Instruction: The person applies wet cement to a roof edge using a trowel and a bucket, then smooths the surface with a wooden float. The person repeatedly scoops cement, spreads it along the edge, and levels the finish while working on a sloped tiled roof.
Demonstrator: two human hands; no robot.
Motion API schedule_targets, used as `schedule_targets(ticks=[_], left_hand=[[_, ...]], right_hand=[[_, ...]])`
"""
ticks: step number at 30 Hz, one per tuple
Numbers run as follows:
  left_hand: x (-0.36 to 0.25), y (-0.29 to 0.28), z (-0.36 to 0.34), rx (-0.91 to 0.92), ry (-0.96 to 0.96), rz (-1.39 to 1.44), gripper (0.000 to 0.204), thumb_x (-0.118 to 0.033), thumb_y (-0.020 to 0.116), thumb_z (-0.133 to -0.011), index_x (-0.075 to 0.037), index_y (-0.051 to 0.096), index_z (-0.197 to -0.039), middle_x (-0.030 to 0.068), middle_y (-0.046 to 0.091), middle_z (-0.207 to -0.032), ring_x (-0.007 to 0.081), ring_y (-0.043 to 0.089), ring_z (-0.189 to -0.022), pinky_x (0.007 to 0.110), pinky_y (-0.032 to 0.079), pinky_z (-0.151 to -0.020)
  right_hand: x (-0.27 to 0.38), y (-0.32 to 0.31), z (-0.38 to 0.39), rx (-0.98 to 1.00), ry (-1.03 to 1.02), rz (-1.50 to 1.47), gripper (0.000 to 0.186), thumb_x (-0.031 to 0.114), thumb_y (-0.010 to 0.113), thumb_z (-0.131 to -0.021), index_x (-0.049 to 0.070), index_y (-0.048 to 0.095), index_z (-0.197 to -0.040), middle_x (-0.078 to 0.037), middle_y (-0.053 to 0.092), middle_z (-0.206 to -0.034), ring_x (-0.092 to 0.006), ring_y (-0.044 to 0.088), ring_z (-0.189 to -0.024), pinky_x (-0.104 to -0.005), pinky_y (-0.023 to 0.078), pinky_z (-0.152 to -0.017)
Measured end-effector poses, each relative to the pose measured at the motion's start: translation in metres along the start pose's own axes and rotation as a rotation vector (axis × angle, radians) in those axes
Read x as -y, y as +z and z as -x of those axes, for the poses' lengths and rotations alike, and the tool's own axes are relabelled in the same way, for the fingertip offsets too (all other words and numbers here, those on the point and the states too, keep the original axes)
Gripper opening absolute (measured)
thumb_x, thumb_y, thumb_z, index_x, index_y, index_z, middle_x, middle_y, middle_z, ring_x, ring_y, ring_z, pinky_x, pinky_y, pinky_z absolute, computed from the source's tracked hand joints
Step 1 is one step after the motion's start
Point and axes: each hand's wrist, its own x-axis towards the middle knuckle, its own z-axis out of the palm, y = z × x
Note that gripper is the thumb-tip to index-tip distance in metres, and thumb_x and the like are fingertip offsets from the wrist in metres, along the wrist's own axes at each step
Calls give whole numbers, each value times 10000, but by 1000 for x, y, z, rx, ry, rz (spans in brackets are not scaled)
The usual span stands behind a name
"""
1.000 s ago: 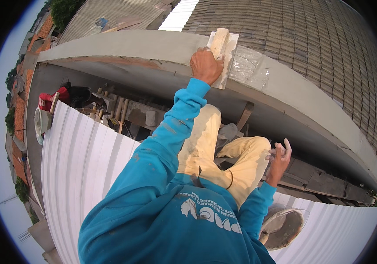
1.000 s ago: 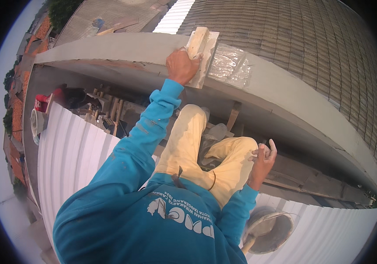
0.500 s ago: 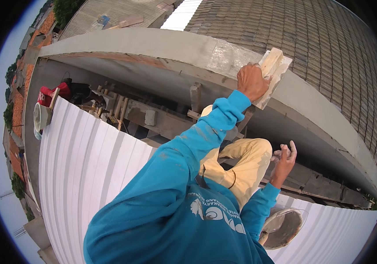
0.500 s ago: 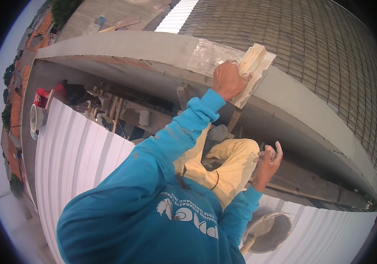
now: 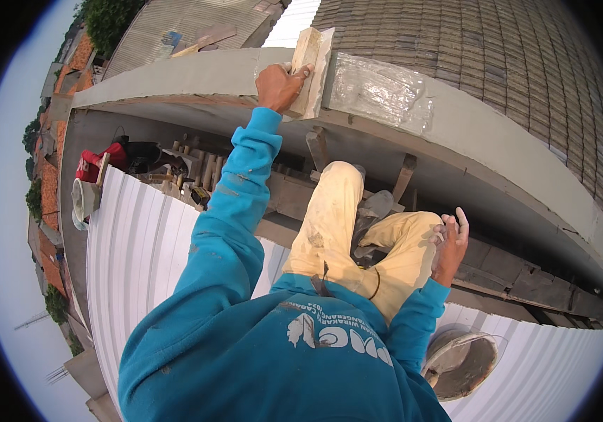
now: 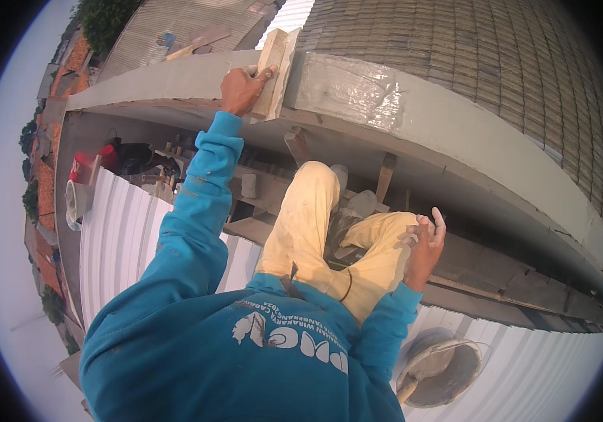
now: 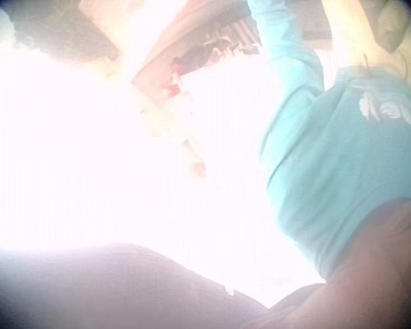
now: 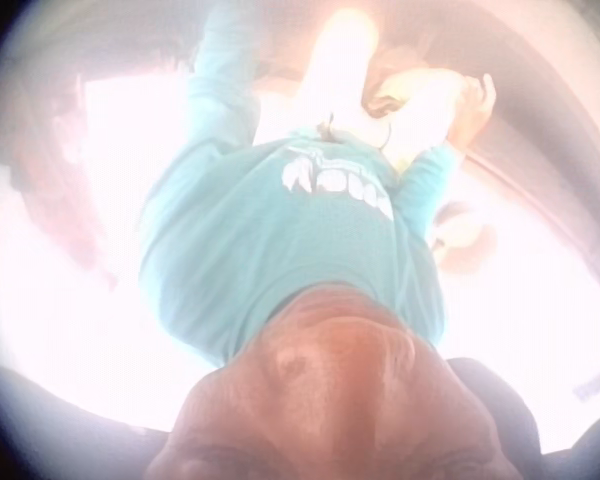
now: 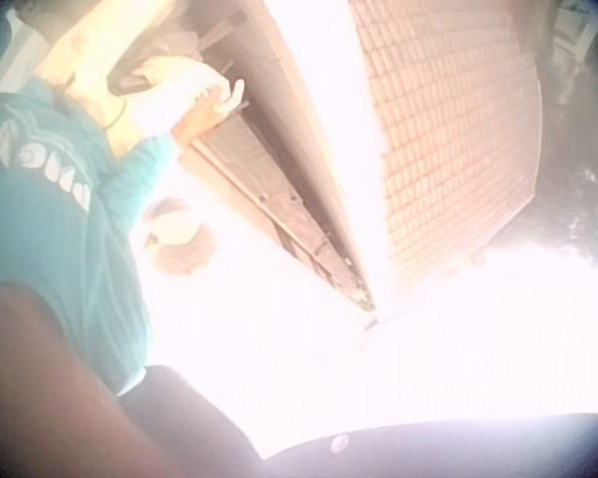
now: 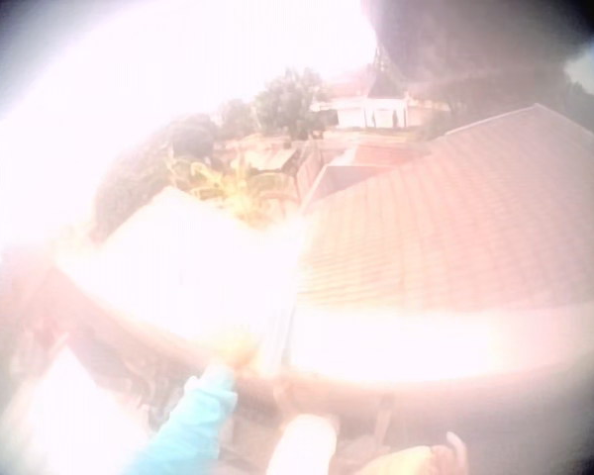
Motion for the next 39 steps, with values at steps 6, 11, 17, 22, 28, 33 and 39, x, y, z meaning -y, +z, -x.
schedule_targets(ticks=[6, 11, 17, 22, 28, 33, 39], left_hand=[[-58, 42, 40, -30, 146, 61, 591, -498, 750, -802, 91, 740, -855, 220, 666, -634, 347, 671, -620, 455, 515, -674], [-81, 60, 55, 34, 131, 83, 553, -460, 751, -805, 90, 723, -850, 230, 661, -636, 355, 670, -630, 450, 512, -675], [-139, 83, 88, 181, 111, 258, 514, -414, 785, -777, 85, 705, -685, 265, 660, -677, 403, 667, -665, 462, 519, -700], [-184, 126, 118, 102, 261, 360, 474, -356, 803, -757, 105, 708, -815, 281, 668, -850, 407, 679, -812, 457, 529, -747], [-96, 60, 67, -156, 193, 137, 470, -312, 806, -757, 91, 681, -964, 253, 649, -960, 407, 655, -902, 474, 517, -810], [-36, 34, 37, -247, 118, -18, 455, -319, 806, -763, 78, 686, -950, 240, 649, -957, 398, 660, -905, 474, 521, -807], [-153, 127, 94, 55, 325, 204, 483, -282, 806, -738, 104, 654, -986, 246, 616, -1000, 391, 613, -1011, 458, 511, -868]], right_hand=[[-7, -13, -4, 24, 60, -110, 630, 308, 657, -963, 36, 396, -1468, -115, 569, -1137, -115, 566, -810, -238, 457, -596], [-7, -14, -1, -1, 67, -119, 591, 276, 630, -977, 32, 397, -1463, -95, 587, -1118, -112, 574, -797, -240, 470, -590], [8, -12, 9, -12, 5, -27, 620, 294, 649, -965, 20, 395, -1459, -94, 584, -1112, -121, 574, -796, -242, 476, -586], [45, -7, 30, -134, -128, 145, 600, 260, 649, -959, 11, 404, -1446, -98, 597, -1082, -121, 577, -767, -239, 480, -532], [35, -22, 33, -175, -137, 169, 626, 269, 675, -941, 8, 406, -1443, -114, 620, -1068, -116, 586, -764, -234, 491, -534], [12, 0, 24, -63, -84, 169, 647, 281, 690, -934, 3, 403, -1443, -128, 634, -1057, -114, 594, -769, -231, 496, -531], [30, 28, 23, -21, -161, 233, 610, 240, 657, -949, 0, 393, -1444, -109, 628, -1036, -109, 584, -743, -227, 486, -521]])
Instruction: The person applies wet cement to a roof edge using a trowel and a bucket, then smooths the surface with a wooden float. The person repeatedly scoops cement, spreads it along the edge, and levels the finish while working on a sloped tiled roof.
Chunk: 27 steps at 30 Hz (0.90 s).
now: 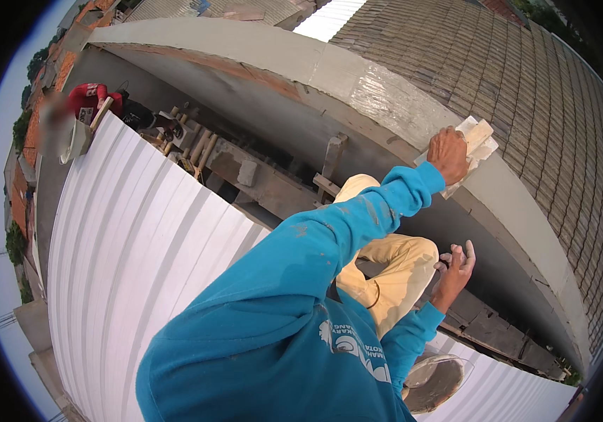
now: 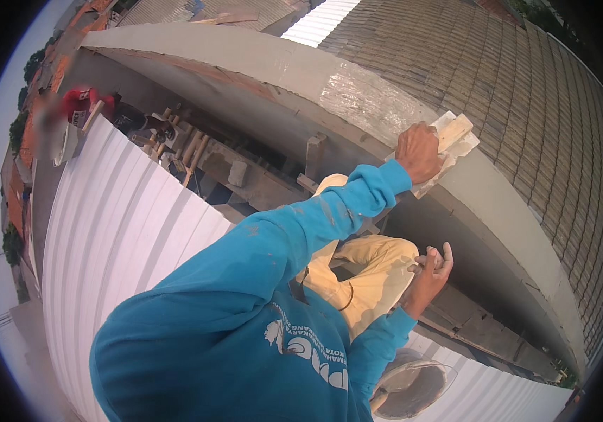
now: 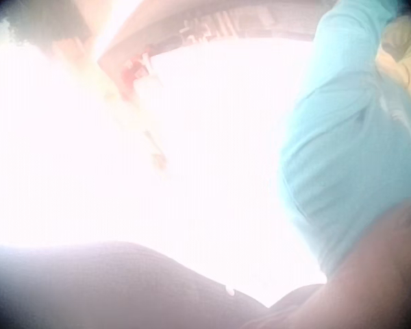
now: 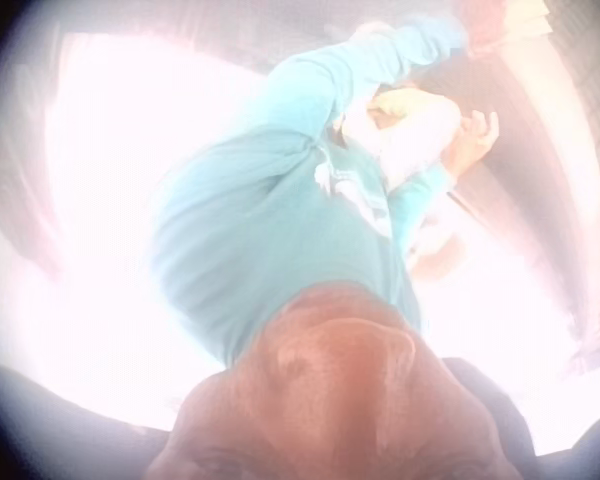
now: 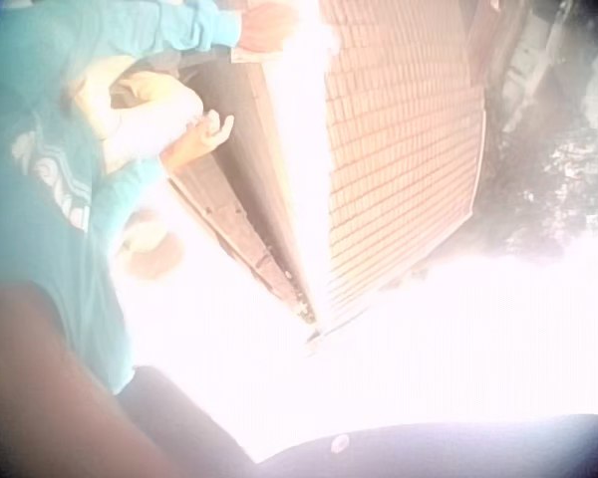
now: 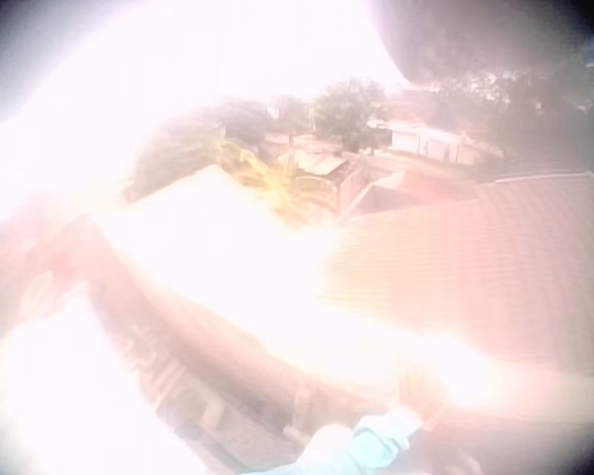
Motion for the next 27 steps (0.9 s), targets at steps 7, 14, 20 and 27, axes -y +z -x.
schedule_targets(ticks=[7, 14, 20, 27], left_hand=[[62, -85, -14, -173, 6, -119, 478, -256, 791, -733, 111, 626, -990, 242, 594, -987, 380, 601, -974, 462, 505, -850], [287, -304, -76, -329, -406, -561, 507, -441, 738, -805, 45, 740, -951, 249, 699, -983, 395, 678, -937, 455, 539, -850], [406, -370, -76, -217, -545, -609, 612, -589, 659, -837, -34, 746, -1081, 207, 733, -962, 350, 712, -908, 429, 540, -839], [244, -239, -60, -39, -336, -520, 656, -572, 673, -833, 39, 731, -1065, 251, 717, -842, 352, 714, -787, 433, 537, -777]], right_hand=[[-12, -29, 1, -90, 19, 67, 593, 243, 652, -945, 6, 406, -1430, -93, 619, -1069, -99, 570, -726, -220, 476, -512], [-31, 3, -4, 16, 82, 95, 604, 270, 664, -947, 10, 412, -1430, -80, 623, -1034, -108, 570, -730, -224, 478, -513], [-13, 32, -12, 113, 70, 140, 615, 276, 663, -948, 14, 407, -1442, -81, 619, -1021, -115, 572, -762, -237, 484, -536], [-25, 25, -21, 142, 186, -5, 612, 280, 658, -952, 34, 409, -1453, -91, 622, -1091, -111, 576, -797, -232, 466, -601]])
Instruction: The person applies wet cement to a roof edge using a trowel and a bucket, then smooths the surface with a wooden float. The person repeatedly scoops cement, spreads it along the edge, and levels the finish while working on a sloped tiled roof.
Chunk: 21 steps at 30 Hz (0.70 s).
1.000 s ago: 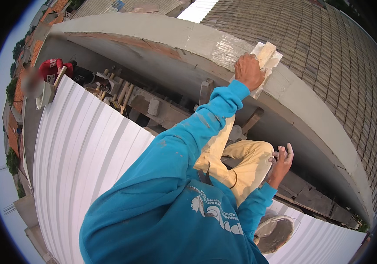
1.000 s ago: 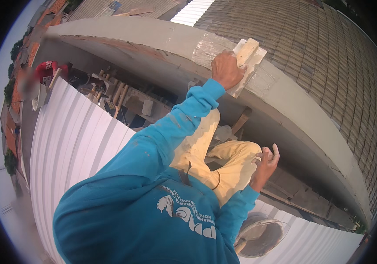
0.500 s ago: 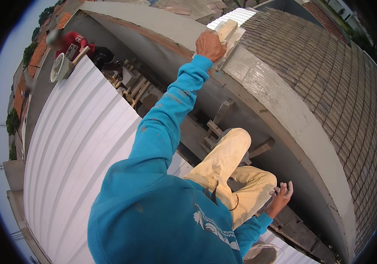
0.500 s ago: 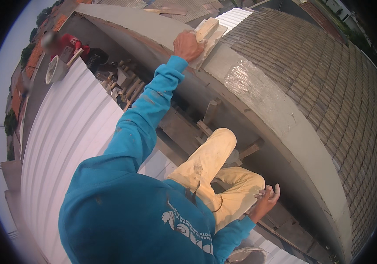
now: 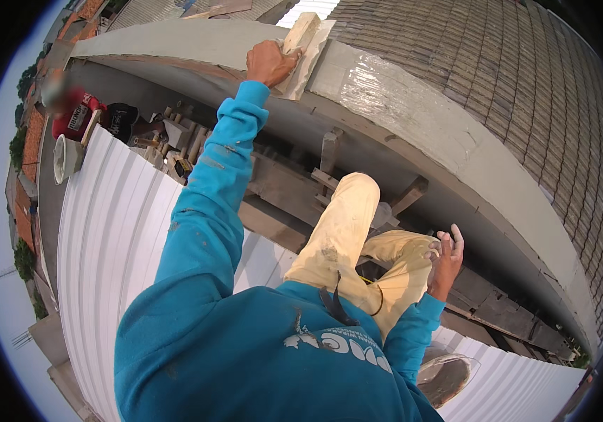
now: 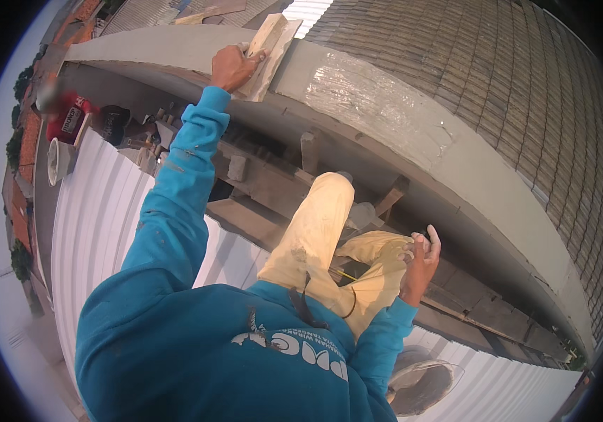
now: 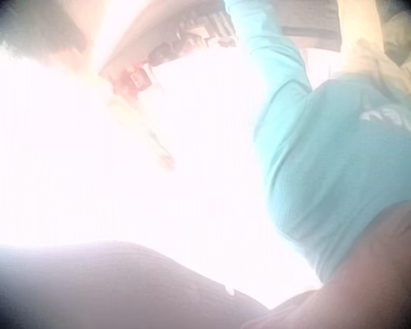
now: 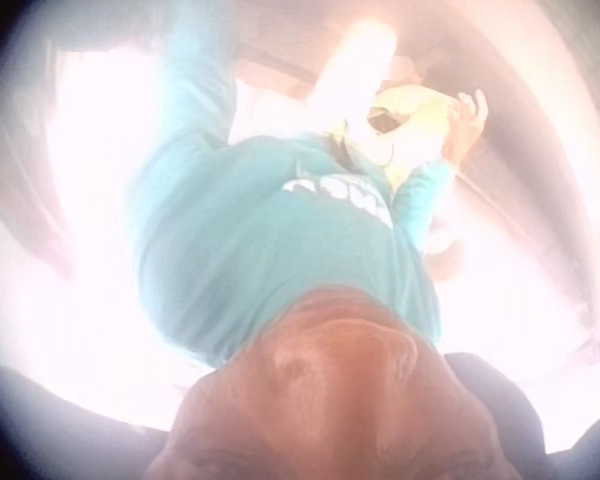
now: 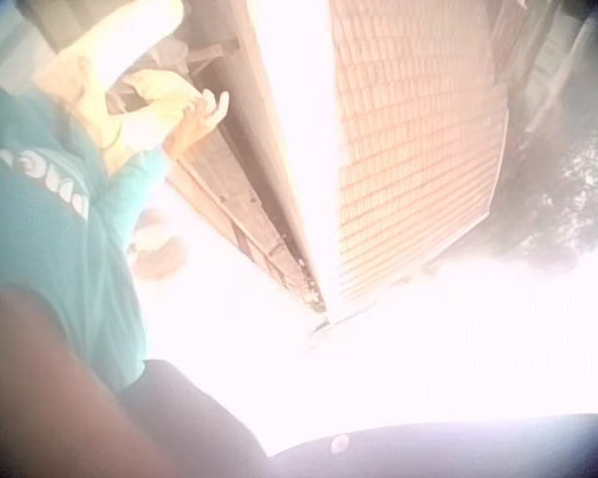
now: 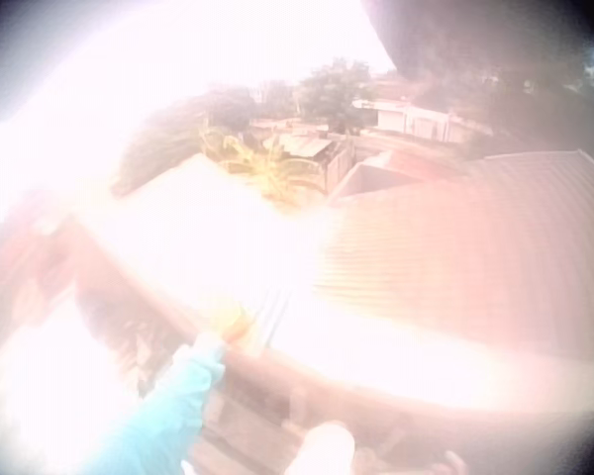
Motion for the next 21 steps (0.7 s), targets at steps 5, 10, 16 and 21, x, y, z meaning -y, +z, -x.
schedule_targets(ticks=[5, 10, 16, 21], left_hand=[[-119, 30, 62, 11, 134, 251, 632, -512, 709, -824, 73, 721, -1062, 260, 705, -782, 363, 702, -743, 419, 528, -763], [-198, 53, 103, -14, 191, 337, 540, -446, 755, -790, 93, 729, -795, 273, 668, -795, 403, 677, -737, 471, 526, -705], [-269, 77, 141, -65, 302, 305, 489, -384, 759, -792, 101, 723, -847, 257, 655, -872, 397, 664, -810, 467, 531, -756], [-343, 95, 184, -55, 368, 358, 460, -339, 752, -795, 96, 710, -934, 249, 633, -954, 400, 648, -909, 467, 522, -807]], right_hand=[[0, -9, 10, 23, 29, -184, 603, 286, 652, -958, 42, 412, -1454, -88, 606, -1106, -109, 567, -806, -234, 465, -621], [-9, -36, 13, -7, 6, -349, 627, 293, 676, -950, 30, 411, -1454, -94, 590, -1086, -118, 559, -791, -234, 456, -586], [-9, -58, 14, -104, -49, -315, 609, 265, 654, -954, -4, 398, -1437, -82, 622, -1055, -108, 577, -798, -233, 490, -571], [13, -64, 21, -209, -170, -198, 603, 244, 652, -954, -23, 396, -1430, -68, 626, -1005, -96, 576, -775, -211, 489, -546]])
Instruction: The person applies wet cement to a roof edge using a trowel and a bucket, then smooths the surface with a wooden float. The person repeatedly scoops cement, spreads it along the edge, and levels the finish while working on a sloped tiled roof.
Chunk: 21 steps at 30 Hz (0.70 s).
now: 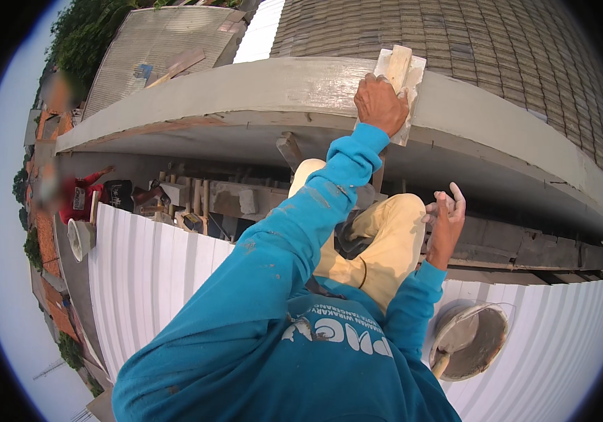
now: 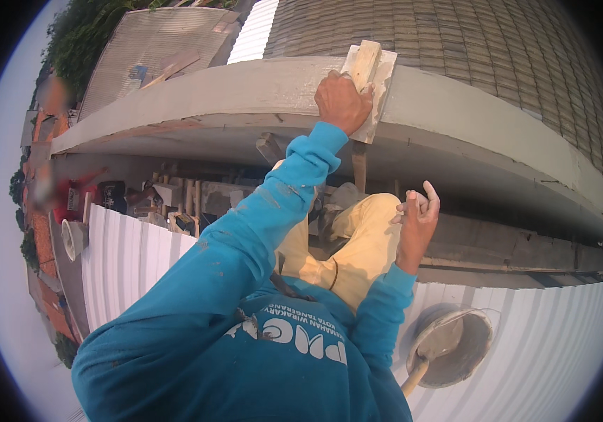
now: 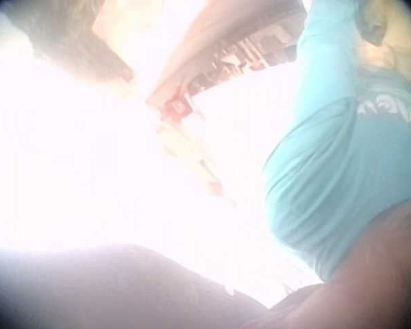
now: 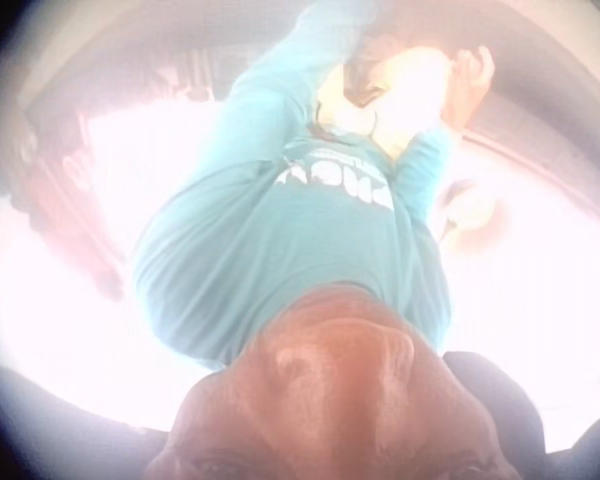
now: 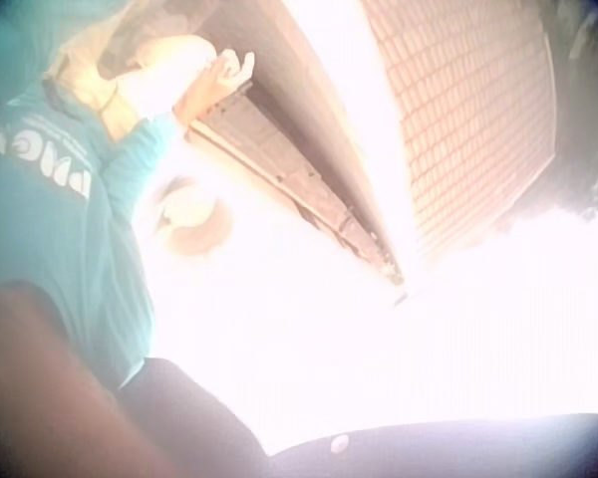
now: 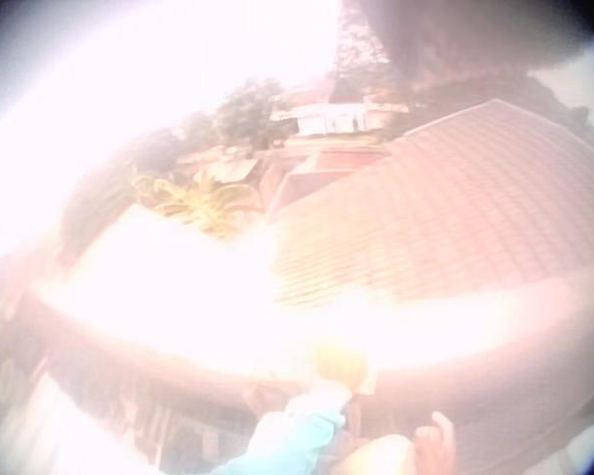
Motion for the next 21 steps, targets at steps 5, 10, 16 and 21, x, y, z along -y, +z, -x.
schedule_targets(ticks=[5, 10, 16, 21], left_hand=[[-54, 46, 10, 56, -1, 39, 425, -298, 744, -806, 91, 683, -968, 227, 596, -1033, 365, 605, -1009, 448, 519, -847], [-96, 81, 18, 132, -14, 73, 411, -271, 727, -827, 96, 671, -1002, 229, 591, -1076, 346, 594, -1030, 424, 508, -879], [-92, 59, 34, 114, 103, 304, 487, -189, 659, -866, 135, 568, -1218, 252, 580, -1094, 384, 554, -1030, 441, 467, -916], [-6, -37, 94, -127, 225, 452, 395, -65, 621, -869, 22, 611, -1254, 163, 596, -1062, 346, 554, -968, 441, 444, -898]], right_hand=[[45, -4, -10, -131, -165, 217, 545, 213, 637, -957, -32, 441, -1402, -71, 630, -978, -106, 589, -781, -213, 499, -557], [77, -9, -68, -178, -356, 371, 515, 264, 631, -953, -24, 510, -1362, -91, 643, -978, -138, 594, -798, -285, 525, -642], [90, 22, -150, -110, -415, 771, 629, 460, 577, -955, -20, 552, -1361, -296, 599, -1271, -346, 619, -1164, -431, 497, -949], [69, 67, -152, -299, -379, 1106, 754, 558, 645, -853, -78, 585, -1254, -302, 614, -1103, -463, 624, -1037, -502, 503, -903]])
